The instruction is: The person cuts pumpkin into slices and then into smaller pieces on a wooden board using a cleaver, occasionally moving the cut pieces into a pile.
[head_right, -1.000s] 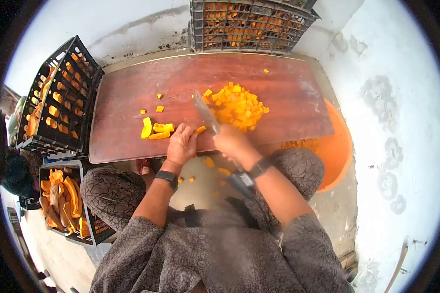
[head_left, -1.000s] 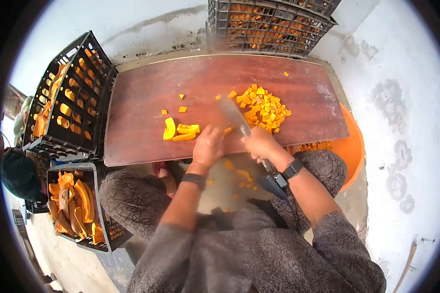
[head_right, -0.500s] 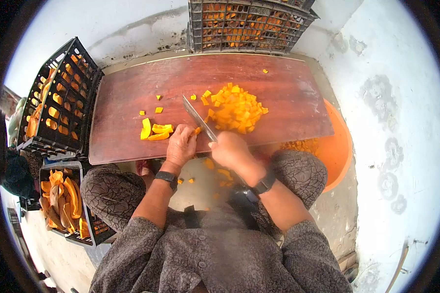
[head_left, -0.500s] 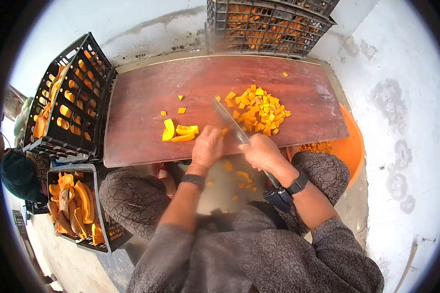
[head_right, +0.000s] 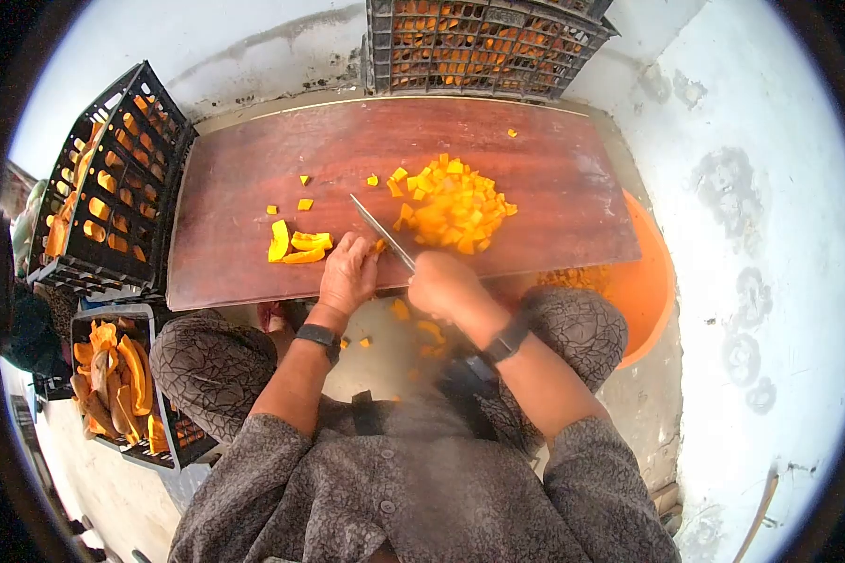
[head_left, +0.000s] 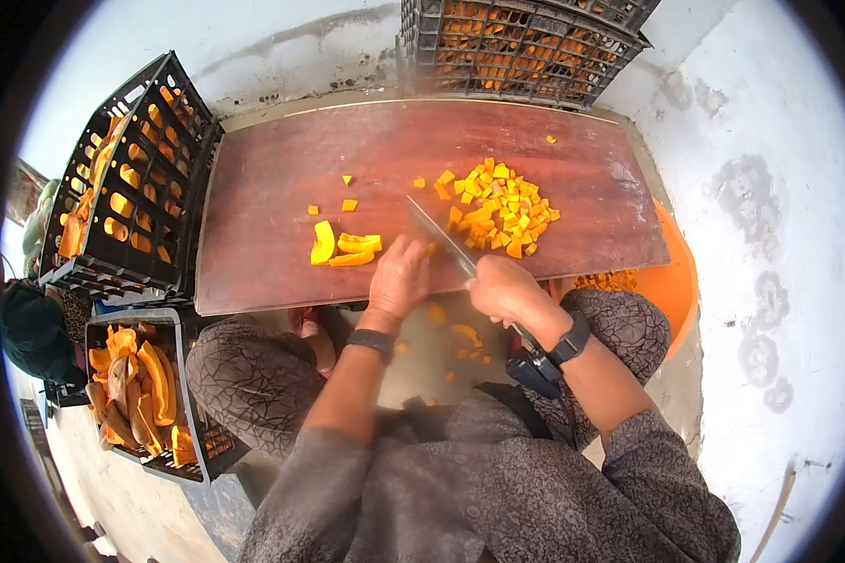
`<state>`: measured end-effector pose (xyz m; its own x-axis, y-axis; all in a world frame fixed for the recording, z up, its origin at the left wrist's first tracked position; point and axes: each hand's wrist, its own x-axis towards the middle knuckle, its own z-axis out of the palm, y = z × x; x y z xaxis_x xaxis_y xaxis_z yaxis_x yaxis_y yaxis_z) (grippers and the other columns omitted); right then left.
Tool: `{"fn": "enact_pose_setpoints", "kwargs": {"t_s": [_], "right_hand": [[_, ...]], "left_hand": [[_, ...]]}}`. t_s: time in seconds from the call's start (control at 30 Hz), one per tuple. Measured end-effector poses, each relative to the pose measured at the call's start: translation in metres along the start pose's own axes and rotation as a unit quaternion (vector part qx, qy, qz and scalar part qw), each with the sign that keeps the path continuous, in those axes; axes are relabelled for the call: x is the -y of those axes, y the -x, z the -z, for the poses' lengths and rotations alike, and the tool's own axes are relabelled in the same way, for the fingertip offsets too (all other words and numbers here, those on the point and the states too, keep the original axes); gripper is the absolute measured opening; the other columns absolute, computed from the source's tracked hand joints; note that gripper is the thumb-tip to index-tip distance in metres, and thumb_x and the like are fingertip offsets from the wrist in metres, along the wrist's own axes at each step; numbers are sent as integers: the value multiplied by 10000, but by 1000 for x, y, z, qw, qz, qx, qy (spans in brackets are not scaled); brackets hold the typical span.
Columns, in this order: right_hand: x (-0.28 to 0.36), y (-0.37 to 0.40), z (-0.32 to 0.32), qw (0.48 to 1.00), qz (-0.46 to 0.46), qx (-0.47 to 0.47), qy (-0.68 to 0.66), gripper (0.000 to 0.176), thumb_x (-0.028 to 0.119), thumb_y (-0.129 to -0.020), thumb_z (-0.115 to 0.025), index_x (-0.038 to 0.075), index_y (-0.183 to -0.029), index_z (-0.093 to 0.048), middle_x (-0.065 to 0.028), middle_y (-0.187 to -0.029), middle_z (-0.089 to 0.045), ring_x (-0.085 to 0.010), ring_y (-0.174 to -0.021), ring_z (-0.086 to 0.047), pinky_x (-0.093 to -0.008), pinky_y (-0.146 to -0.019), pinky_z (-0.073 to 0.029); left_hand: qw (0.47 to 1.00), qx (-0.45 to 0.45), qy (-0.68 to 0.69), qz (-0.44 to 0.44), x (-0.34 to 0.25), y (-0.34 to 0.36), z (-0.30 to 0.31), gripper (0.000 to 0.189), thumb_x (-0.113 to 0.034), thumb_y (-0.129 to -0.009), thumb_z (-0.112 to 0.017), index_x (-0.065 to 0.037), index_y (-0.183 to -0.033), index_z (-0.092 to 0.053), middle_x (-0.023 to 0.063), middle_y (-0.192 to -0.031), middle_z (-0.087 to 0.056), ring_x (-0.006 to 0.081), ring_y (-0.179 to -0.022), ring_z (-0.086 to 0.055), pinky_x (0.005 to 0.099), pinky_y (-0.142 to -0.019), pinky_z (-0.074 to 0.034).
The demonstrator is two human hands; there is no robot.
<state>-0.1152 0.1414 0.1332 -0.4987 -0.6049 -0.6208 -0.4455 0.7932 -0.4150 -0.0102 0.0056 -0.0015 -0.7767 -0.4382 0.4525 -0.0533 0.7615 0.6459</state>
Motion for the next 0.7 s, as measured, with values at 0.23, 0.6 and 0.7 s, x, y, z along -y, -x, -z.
{"fn": "enact_pose_setpoints", "kwargs": {"t_s": [0.23,0.6,0.7], "right_hand": [[9,-31,-2,999,-32,-6,15,187,84,-820,-501,-38,-817,-642,-197,-668,-663,-290,-539,-663,-418,-487,-521],[-12,-18,-7,981,-5,-56,-184,308,219,-954,-564,-72,-861,-607,-109,-594,-590,-195,-467,-581,-342,-441,-488],[-12,-9,-7,986,12,-28,-166,316,228,-957,-567,-68,-855,-610,-100,-590,-587,-192,-469,-582,-340,-443,-493]], "left_hand": [[1000,4,8,-13,1,1,-1,217,21,-822,-628,-35,-1029,-594,182,-962,-585,415,-902,-600,468,-778,-517],[1000,-15,26,2,1,3,1,207,28,-828,-616,-43,-1022,-599,173,-1007,-614,399,-944,-612,454,-799,-524],[999,-24,28,6,2,2,-3,190,31,-819,-621,-38,-993,-586,175,-1005,-612,399,-943,-613,454,-794,-524]]}}
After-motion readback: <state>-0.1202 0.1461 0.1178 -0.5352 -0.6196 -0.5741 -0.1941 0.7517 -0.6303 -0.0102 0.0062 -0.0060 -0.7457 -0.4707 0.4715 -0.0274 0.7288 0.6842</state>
